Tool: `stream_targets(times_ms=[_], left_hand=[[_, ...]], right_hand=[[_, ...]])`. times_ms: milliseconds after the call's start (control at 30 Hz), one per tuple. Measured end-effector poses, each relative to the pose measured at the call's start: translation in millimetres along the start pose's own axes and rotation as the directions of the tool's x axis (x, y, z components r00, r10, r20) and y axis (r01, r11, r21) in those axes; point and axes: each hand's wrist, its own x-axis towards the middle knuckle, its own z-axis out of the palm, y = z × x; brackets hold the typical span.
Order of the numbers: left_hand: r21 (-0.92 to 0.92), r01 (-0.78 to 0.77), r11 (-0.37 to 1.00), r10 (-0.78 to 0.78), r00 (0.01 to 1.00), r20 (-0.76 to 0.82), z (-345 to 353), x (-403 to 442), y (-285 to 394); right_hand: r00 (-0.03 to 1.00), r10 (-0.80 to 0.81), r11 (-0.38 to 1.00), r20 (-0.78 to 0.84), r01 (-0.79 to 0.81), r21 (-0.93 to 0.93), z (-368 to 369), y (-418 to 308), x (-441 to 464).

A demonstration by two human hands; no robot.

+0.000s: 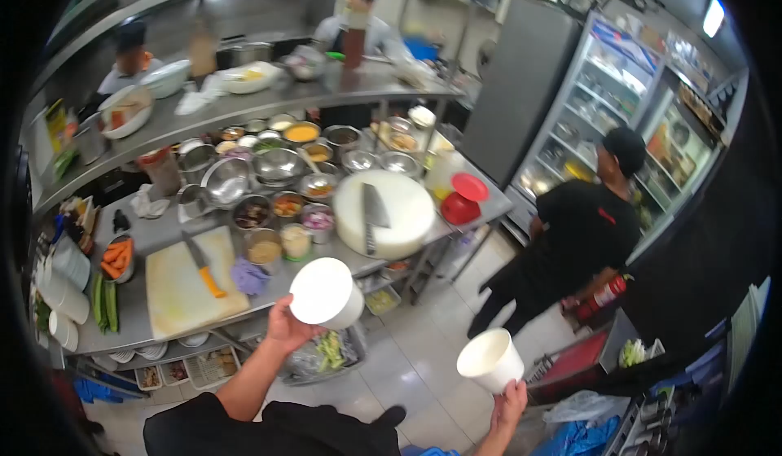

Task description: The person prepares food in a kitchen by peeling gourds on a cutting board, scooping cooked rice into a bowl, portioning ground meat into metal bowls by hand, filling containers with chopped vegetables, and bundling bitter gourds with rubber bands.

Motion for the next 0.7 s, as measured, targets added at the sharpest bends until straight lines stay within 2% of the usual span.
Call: stream_targets(times_ms=[267,467,600,700], left_hand=[[0.106,-0.045,0.993,0.057,0.992,-0.114,58,100,-113],[0.129,-0.153,0.98,0.173,0.972,-0.158,135,187,-159],[0.147,-0.124,0.981,0.146,0.979,-0.146,155,259,-192],[0.122,0.035,0.992,-0.022,0.994,-0.108,168,318,-222]], right_hand=[[0.993,0.102,0.989,-0.051,-0.095,0.117,-96,13,183],[0.992,0.121,0.959,0.035,-0.125,0.254,-102,-16,330],[0.981,0.166,0.929,0.096,-0.188,0.319,-85,-3,430],[0.963,0.199,0.893,0.184,-0.256,0.371,-72,22,500]])
